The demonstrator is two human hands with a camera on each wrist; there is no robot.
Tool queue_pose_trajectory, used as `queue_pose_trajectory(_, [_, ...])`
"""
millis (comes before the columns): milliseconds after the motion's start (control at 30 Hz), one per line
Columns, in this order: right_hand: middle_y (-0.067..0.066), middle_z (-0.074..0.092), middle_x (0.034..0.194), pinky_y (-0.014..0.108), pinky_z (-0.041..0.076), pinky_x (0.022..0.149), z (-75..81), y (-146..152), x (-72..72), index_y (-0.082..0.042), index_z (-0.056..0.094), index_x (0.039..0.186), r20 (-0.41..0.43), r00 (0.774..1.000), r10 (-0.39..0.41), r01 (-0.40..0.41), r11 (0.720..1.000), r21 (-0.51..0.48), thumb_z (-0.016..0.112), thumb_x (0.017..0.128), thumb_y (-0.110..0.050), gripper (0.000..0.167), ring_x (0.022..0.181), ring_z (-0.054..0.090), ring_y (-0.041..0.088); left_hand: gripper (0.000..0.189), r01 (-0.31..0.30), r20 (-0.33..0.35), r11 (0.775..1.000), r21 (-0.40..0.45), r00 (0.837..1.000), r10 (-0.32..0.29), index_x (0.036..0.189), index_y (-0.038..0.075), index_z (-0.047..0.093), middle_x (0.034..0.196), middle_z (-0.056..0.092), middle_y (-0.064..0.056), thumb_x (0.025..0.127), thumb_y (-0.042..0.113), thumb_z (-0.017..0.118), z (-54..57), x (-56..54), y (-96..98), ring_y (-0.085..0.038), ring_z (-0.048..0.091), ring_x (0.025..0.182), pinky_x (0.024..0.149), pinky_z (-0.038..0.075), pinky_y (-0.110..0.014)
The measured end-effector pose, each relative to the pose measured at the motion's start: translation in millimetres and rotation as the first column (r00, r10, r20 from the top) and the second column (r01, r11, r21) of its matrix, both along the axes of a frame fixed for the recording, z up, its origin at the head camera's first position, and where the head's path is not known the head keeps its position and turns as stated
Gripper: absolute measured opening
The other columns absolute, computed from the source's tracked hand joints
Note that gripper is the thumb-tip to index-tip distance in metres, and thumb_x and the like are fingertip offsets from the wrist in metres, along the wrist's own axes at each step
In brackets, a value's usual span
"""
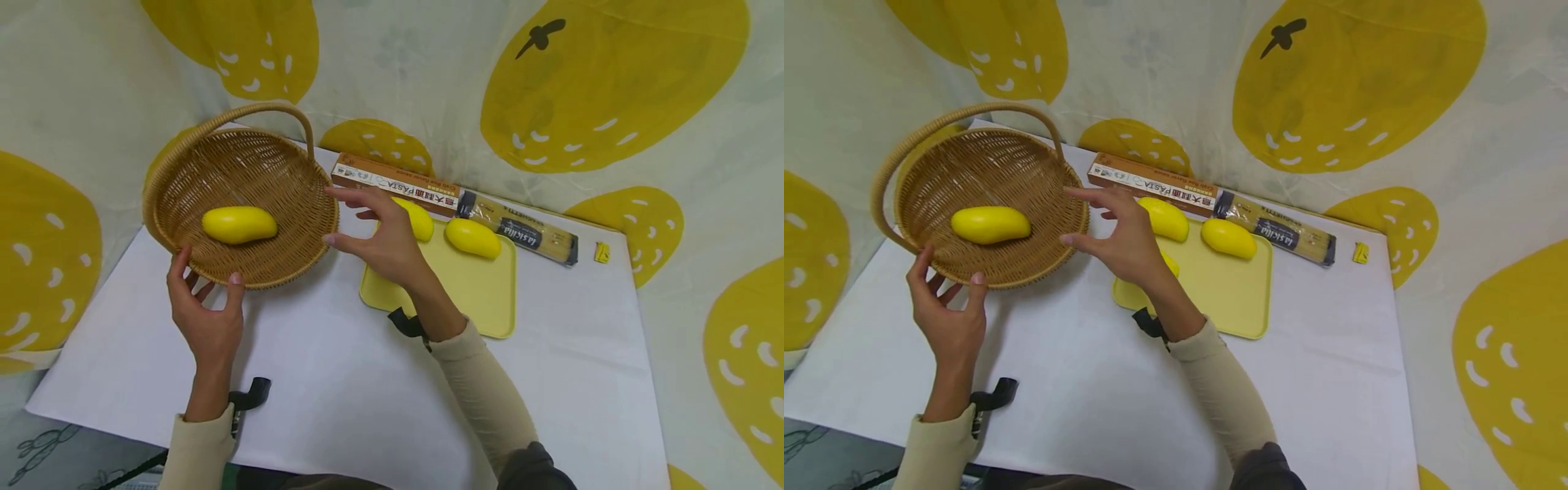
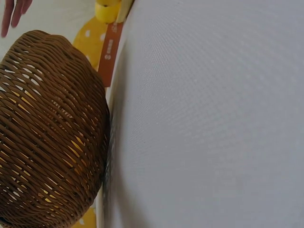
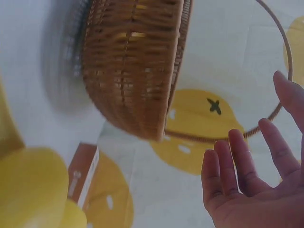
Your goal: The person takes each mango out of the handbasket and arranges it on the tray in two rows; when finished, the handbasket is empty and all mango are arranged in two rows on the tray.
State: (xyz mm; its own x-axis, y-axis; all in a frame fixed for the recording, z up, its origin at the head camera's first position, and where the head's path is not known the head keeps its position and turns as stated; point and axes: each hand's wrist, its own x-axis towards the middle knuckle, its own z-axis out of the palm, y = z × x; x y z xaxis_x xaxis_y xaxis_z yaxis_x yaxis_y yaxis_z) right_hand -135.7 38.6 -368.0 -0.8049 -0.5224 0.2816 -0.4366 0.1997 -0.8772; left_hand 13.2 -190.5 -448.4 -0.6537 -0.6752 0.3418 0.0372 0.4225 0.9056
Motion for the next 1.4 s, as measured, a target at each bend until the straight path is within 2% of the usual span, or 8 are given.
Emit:
queue_pose_trajectory(200, [-0.004,0.066,0.143,0.04,0.052,0.108,-2.8,-28.2,0.1,-0.022,0.067,0.145,0.006,0.999,0.044,-0.044,0.999,0.0,0.089,0.087,-0.025,0.062,0.131,0.054,0.01,0.072,0.012,-0.01,1.0,0.005,1.0,-0.012,0.157,0.009,0.047,0.163,0.047,-0.014,0.091,0.011,0.074,4.2,0.9,2.4,-0.042,0.056,0.135,0.103,0.047,-0.015])
queue_pose_trajectory(400, [-0.004,0.066,0.142,0.029,0.048,0.106,-7.1,-55.5,-3.0,-0.023,0.067,0.145,0.016,0.997,0.078,-0.078,0.997,0.015,0.09,0.086,-0.028,0.064,0.129,0.054,0.009,0.072,0.008,-0.003,1.0,-0.011,1.0,-0.008,0.157,0.007,0.046,0.162,0.047,-0.017,0.09,0.009,0.075,6.1,1.0,1.7,-0.043,0.056,0.135,0.102,0.046,-0.014])
queue_pose_trajectory(667, [-0.01,0.062,0.149,0.022,0.044,0.106,-18.8,-94.9,-9.9,-0.027,0.065,0.147,0.036,0.994,0.104,-0.108,0.987,0.117,0.092,0.084,-0.032,0.069,0.137,0.049,0.004,0.073,0.004,0.004,1.0,-0.016,1.0,-0.004,0.157,0.011,0.046,0.163,0.047,-0.014,0.091,0.011,0.075,5.0,0.3,0.9,-0.042,0.057,0.135,0.102,0.046,-0.013])
queue_pose_trajectory(867, [-0.007,0.064,0.148,0.024,0.039,0.115,-27.8,-118.8,-14.6,-0.029,0.065,0.146,0.008,0.993,0.114,-0.112,0.967,0.229,0.093,0.082,-0.032,0.07,0.136,0.052,0.007,0.074,-0.005,0.019,1.0,-0.014,1.0,0.005,0.158,0.011,0.046,0.163,0.047,-0.009,0.09,0.009,0.076,2.0,0.4,0.5,-0.039,0.058,0.136,0.103,0.047,-0.014])
queue_pose_trajectory(967, [-0.007,0.064,0.148,0.024,0.04,0.112,-29.3,-129.0,-17.6,-0.03,0.065,0.147,0.014,0.992,0.125,-0.124,0.953,0.275,0.094,0.082,-0.032,0.071,0.133,0.052,0.008,0.073,-0.003,0.024,1.0,-0.014,1.0,0.003,0.158,0.011,0.045,0.164,0.046,-0.009,0.091,0.012,0.076,1.7,0.7,0.2,-0.038,0.058,0.136,0.103,0.047,-0.014])
queue_pose_trajectory(1133, [-0.01,0.061,0.153,0.025,0.036,0.116,-30.8,-144.9,-24.0,-0.029,0.064,0.148,0.019,0.99,0.138,-0.136,0.923,0.36,0.091,0.085,-0.033,0.069,0.139,0.049,0.011,0.073,0.0,0.014,1.0,-0.008,1.0,0.0,0.158,0.012,0.046,0.164,0.047,-0.011,0.091,0.013,0.076,2.4,0.7,0.4,-0.04,0.058,0.136,0.103,0.047,-0.014])
queue_pose_trajectory(1267, [-0.012,0.057,0.157,0.028,0.033,0.123,-32.2,-155.0,-27.8,-0.033,0.062,0.149,0.061,0.99,0.13,-0.144,0.904,0.403,0.089,0.086,-0.033,0.068,0.147,0.045,0.011,0.074,0.003,0.006,1.0,-0.003,1.0,-0.003,0.157,0.016,0.047,0.163,0.047,-0.013,0.09,0.009,0.076,3.4,0.7,1.3,-0.04,0.058,0.135,0.102,0.047,-0.013])
queue_pose_trajectory(1400, [-0.012,0.056,0.157,0.028,0.034,0.123,-34.4,-161.6,-30.7,-0.034,0.061,0.15,0.108,0.986,0.125,-0.159,0.894,0.419,0.089,0.086,-0.031,0.069,0.149,0.045,0.009,0.074,0.003,0.009,1.0,0.0,1.0,-0.003,0.158,0.016,0.047,0.163,0.046,-0.012,0.09,0.009,0.075,4.6,0.6,1.6,-0.039,0.057,0.136,0.102,0.047,-0.013])
